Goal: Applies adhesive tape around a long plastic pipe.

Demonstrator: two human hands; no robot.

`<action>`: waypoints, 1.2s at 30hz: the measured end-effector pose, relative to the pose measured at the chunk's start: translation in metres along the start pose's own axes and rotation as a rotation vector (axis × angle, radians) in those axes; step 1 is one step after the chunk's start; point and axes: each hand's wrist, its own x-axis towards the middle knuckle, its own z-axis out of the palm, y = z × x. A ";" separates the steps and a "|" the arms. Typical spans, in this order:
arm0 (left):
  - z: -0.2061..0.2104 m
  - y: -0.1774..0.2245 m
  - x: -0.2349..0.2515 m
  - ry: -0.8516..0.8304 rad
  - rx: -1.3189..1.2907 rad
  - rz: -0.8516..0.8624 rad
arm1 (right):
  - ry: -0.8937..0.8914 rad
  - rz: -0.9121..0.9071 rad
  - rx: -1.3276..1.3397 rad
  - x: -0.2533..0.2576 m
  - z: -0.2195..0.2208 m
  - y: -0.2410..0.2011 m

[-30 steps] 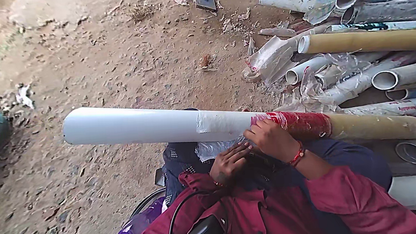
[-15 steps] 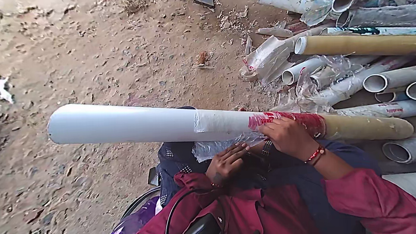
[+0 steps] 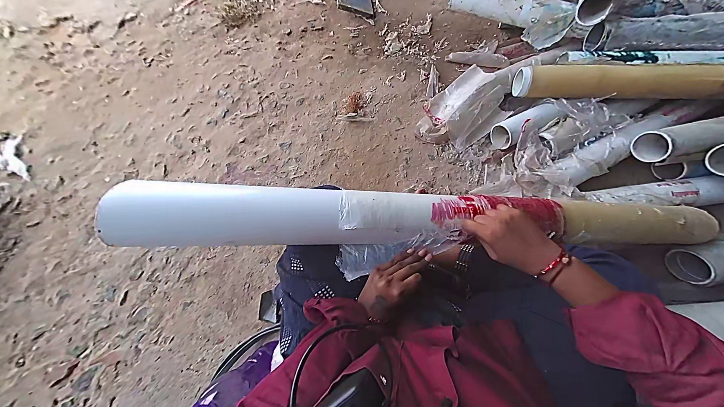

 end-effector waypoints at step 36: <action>0.004 0.005 -0.004 0.045 -0.102 -0.148 | 0.159 0.057 -0.010 0.005 0.007 -0.025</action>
